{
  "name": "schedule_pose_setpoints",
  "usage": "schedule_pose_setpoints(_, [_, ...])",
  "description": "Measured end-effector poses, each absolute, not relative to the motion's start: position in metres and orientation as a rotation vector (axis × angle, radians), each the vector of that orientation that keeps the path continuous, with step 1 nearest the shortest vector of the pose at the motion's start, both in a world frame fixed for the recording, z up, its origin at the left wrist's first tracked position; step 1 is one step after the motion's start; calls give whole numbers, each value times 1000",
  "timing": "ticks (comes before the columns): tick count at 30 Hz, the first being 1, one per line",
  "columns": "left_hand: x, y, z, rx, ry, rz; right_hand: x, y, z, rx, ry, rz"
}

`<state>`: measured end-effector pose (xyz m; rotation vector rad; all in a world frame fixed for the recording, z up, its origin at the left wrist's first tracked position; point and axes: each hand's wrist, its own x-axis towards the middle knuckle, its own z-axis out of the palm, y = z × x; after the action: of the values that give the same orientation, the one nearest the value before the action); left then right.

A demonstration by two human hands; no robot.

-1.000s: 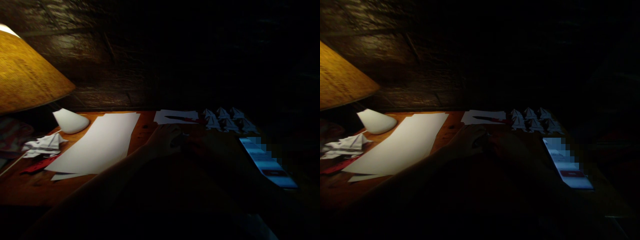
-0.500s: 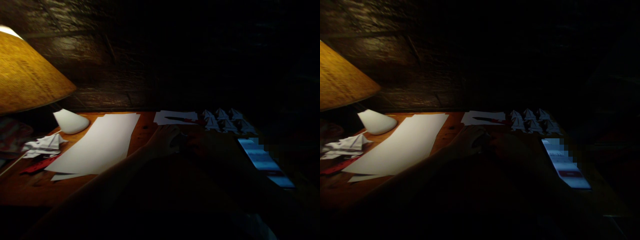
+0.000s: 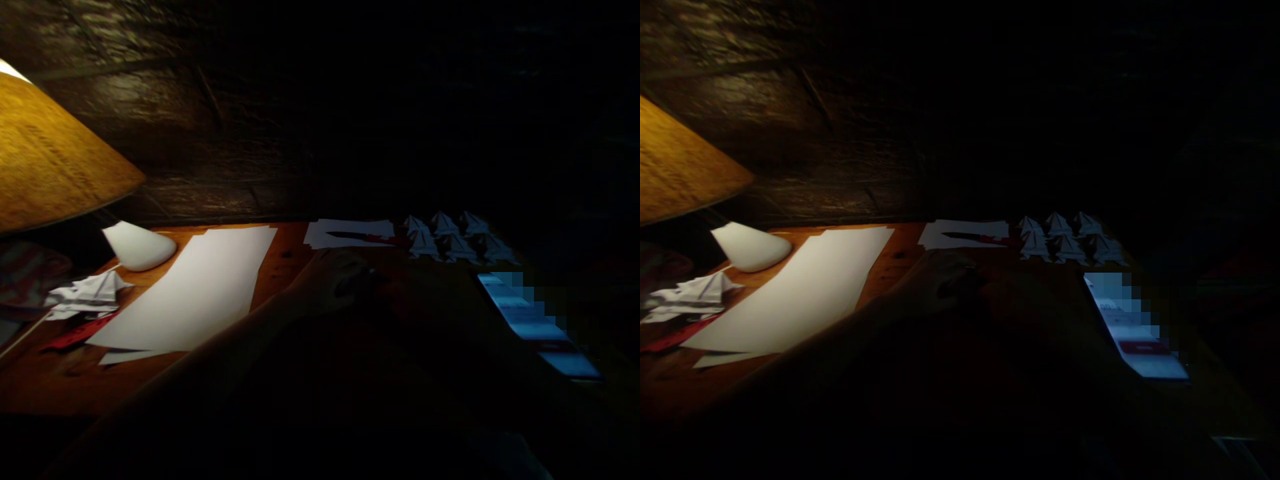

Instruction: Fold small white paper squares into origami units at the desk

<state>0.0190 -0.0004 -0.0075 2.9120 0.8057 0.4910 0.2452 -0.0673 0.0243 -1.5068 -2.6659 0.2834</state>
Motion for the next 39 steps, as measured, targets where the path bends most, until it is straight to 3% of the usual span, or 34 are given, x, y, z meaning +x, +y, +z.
schedule_pose_setpoints(13, [20,-1,-7,2906,849,480,238,-61,19,-1549,-2508,326])
schedule_pose_setpoints(31, [23,-5,-6,2921,902,460,239,-68,23,-1542,-2705,-46])
schedule_pose_setpoints(39, [20,-9,-4,2899,918,456,246,-82,13,-1530,-2611,-6])
